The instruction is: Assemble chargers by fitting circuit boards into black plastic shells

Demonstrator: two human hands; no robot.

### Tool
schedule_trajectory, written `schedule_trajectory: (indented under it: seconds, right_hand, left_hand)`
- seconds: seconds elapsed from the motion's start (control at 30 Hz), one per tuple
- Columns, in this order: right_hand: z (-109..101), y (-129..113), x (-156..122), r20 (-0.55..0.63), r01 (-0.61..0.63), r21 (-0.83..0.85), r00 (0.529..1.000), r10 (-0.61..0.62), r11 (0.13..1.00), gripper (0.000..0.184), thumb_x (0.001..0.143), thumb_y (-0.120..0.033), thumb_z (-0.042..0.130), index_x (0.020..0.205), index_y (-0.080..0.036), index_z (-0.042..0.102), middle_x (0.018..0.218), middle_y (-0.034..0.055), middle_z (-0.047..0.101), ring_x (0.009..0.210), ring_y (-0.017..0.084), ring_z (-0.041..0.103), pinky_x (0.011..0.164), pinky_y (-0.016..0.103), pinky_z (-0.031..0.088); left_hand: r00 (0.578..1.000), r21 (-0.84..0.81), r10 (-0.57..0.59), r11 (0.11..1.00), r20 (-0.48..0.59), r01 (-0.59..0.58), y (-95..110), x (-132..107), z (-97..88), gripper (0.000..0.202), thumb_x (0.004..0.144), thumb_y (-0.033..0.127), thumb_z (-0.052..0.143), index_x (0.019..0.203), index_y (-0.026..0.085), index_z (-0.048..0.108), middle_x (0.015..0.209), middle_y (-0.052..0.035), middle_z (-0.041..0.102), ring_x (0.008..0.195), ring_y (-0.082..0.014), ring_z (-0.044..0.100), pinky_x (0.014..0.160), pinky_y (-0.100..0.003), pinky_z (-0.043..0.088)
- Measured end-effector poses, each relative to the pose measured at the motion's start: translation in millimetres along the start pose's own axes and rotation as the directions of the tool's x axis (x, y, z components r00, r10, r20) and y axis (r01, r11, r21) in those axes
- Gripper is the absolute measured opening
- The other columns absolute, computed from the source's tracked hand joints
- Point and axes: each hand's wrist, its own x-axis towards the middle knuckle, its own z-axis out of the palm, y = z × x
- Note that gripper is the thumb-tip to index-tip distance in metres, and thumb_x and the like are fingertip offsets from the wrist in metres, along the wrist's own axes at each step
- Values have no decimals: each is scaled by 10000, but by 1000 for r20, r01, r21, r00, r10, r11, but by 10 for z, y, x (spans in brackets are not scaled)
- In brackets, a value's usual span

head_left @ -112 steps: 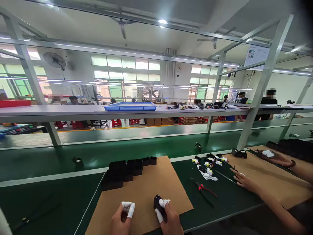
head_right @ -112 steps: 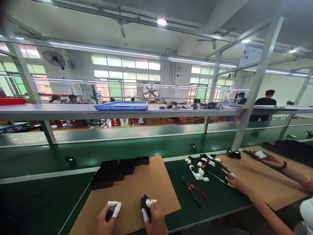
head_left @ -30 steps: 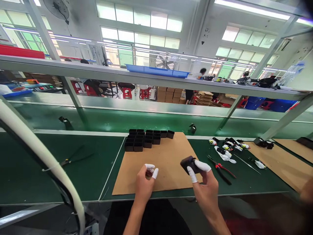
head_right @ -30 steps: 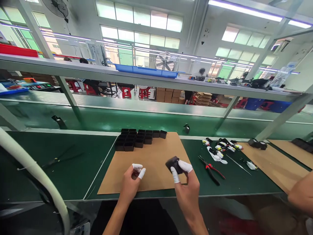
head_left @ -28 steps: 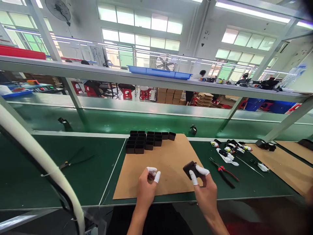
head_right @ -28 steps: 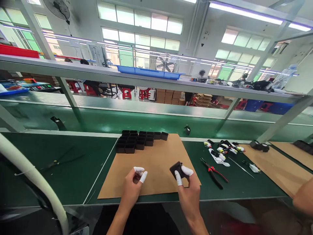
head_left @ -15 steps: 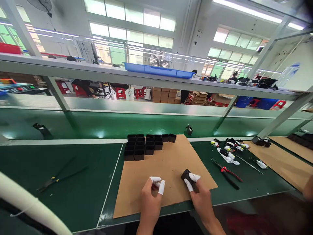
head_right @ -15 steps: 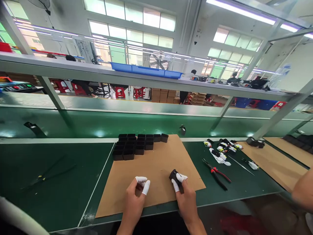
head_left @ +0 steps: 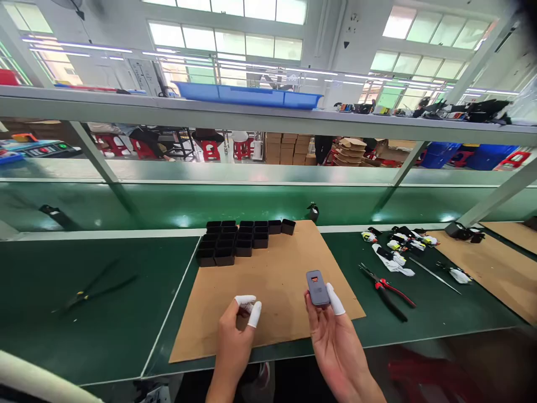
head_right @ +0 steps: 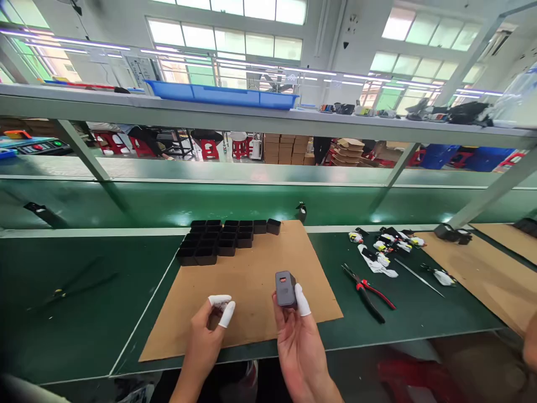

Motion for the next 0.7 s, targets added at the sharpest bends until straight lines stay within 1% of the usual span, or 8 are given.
schedule_trajectory:
  seconds: [0.1, 0.23, 0.3, 0.4, 0.47, 0.53, 0.6, 0.7]
  right_hand:
    - [95, -128, -90, -104, -56, 92, 992, 66, 994, 280, 814, -311, 973, 1040, -220, 836, 1132, 36, 860, 1042, 206, 852, 916, 257, 728]
    - [16, -281, -51, 7, -96, 50, 995, 95, 994, 294, 875, -372, 928, 1121, -244, 830, 1169, 35, 852, 1090, 217, 841, 962, 310, 728]
    - [-57, -349, 4, 44, -123, 23, 992, 122, 992, 325, 903, -394, 903, 1178, -245, 817, 1175, 44, 846, 1095, 225, 835, 965, 341, 732]
    - [-130, -415, 88, 2, -146, 9, 989, 146, 989, 392, 871, -424, 926, 1189, -228, 808, 1177, 61, 838, 1065, 232, 829, 933, 347, 736]
    - [-151, -425, 140, -20, -130, -42, 991, 129, 991, 428, 854, -478, 932, 1168, -218, 802, 1183, 69, 831, 1034, 229, 818, 919, 345, 725]
    - [-170, -417, 192, -4, -57, -164, 998, 57, 985, 445, 840, -507, 940, 1132, -207, 790, 1158, 72, 826, 1022, 225, 799, 932, 343, 698]
    - [-206, -410, 246, 35, 52, -316, 998, -43, 947, 465, 766, -483, 1001, 1061, -204, 774, 1070, 62, 824, 998, 224, 782, 936, 327, 666]
    - [-287, -433, 327, 80, 158, -439, 987, -137, 885, 546, 650, -459, 1068, 1033, -225, 756, 944, 33, 801, 941, 230, 770, 906, 318, 638]
  left_hand:
    - [999, 36, -14, 999, -50, 16, -51, 6, 24, 376, 941, 589, 712, 1056, 232, 737, 916, -45, 750, 876, -269, 690, 866, -403, 542]
    - [997, 110, -13, 994, -71, 21, -48, -12, 82, 386, 911, 600, 741, 1045, 238, 744, 934, -49, 764, 896, -284, 709, 877, -415, 555]
    - [994, 125, -9, 992, -105, 22, 19, -48, 151, 381, 905, 608, 740, 1017, 243, 748, 945, -56, 770, 909, -294, 713, 887, -428, 561]
    - [993, 127, 15, 992, -121, 1, 253, -121, 340, 383, 884, 614, 761, 1036, 262, 762, 953, -67, 770, 950, -320, 711, 965, -477, 556]
    - [997, 98, 43, 995, -63, -36, 481, -145, 515, 440, 842, 632, 797, 1103, 279, 768, 972, -78, 771, 953, -337, 707, 994, -503, 555]
    - [998, 20, 42, 999, 54, -43, 716, -128, 698, 569, 825, 676, 790, 1238, 288, 747, 1010, -90, 779, 910, -335, 701, 923, -488, 579]
    - [984, -70, -41, 996, 174, 54, 906, -73, 853, 630, 833, 687, 781, 1312, 282, 719, 1098, -104, 793, 925, -331, 713, 864, -450, 597]
    - [931, -191, -202, 945, 304, 267, 1038, 23, 972, 532, 788, 621, 871, 1155, 252, 760, 1175, -110, 803, 1047, -337, 745, 910, -403, 616]
